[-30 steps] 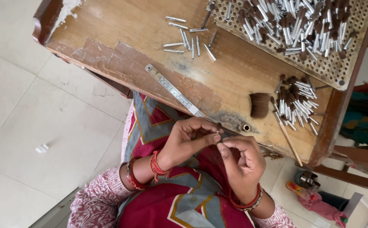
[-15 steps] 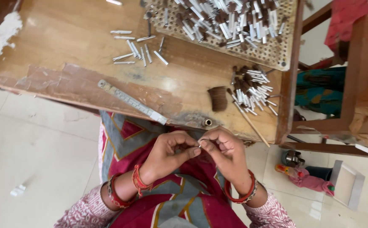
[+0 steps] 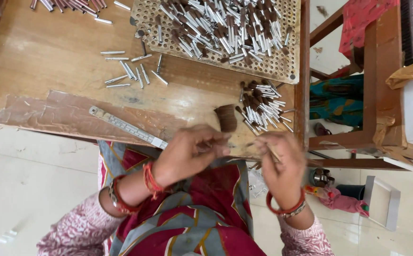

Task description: Assembling brushes by manually inserting bristles into metal ferrules.

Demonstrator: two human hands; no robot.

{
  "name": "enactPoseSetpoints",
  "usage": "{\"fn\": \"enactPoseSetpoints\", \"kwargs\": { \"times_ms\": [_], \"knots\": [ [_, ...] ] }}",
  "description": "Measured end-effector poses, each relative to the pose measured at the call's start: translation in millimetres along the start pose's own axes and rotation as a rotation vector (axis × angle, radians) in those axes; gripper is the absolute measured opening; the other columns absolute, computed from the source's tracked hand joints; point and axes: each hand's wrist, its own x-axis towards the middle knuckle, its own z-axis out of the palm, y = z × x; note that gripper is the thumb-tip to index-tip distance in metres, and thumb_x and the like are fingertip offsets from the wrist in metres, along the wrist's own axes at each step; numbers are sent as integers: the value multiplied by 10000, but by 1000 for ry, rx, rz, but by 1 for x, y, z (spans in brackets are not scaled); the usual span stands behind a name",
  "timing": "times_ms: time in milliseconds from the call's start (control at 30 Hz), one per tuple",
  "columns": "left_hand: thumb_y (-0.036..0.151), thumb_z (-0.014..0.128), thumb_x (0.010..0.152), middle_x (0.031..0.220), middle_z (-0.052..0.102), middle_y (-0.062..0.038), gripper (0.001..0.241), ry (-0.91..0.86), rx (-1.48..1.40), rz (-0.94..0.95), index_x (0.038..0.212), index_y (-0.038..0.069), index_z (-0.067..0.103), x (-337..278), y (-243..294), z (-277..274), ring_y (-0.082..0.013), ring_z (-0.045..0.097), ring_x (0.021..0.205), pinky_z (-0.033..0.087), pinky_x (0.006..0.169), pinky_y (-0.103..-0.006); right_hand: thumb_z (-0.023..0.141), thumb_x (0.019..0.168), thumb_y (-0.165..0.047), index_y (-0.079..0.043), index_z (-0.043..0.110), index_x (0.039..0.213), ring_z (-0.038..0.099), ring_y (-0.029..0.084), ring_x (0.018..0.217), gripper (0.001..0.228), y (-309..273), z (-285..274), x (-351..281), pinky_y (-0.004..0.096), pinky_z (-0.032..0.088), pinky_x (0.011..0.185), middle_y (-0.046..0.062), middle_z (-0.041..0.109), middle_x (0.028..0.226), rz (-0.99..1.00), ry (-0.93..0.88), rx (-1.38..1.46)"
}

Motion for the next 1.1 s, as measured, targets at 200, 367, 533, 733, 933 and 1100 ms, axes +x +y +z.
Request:
{"fn": "enactPoseSetpoints", "kwargs": {
  "times_ms": [200,367,533,733,933,1100],
  "knots": [
    [265,882,789,919,738,-137,339,-37,433,-25,1006,33,763,77,-42,-18,-285,732,815,571,746,-392,710,1028,-31,-11,677,1098,638,330,1040,80,54,-7,33,418,507,910,127,667,1111,-31,14,-384],
    [248,898,671,926,753,-140,393,-148,450,8,976,41,761,98,-73,-5,-304,726,861,565,787,-410,668,903,17,-65,713,1121,591,341,1096,238,16,14,4,443,479,935,139,636,1165,-64,-137,-290],
    [178,819,680,906,758,-107,273,-204,381,-32,928,76,770,92,-72,5,-273,743,844,588,761,-387,600,756,92,-136,748,1130,521,359,1164,463,13,34,-19,459,457,995,130,609,1220,-14,-317,-253],
    [159,816,688,869,748,-123,217,-235,425,32,883,76,769,85,-72,11,-315,715,835,562,772,-423,615,807,93,-141,753,1158,490,357,1169,444,15,36,-9,470,408,1030,122,584,1228,-8,-235,-280],
    [182,806,704,930,735,-103,285,-238,388,14,956,68,736,79,-62,11,-304,702,918,548,841,-425,607,774,108,-167,768,1106,472,362,1195,460,10,30,-15,456,416,1046,98,603,1238,21,-288,-290],
    [203,879,619,1100,584,-170,666,-227,402,68,1208,56,606,72,-60,19,-397,582,1063,485,915,-463,767,849,-55,-151,756,1108,457,371,1194,277,5,30,-18,469,396,1023,84,598,1174,-13,-223,-250]
  ]
}}
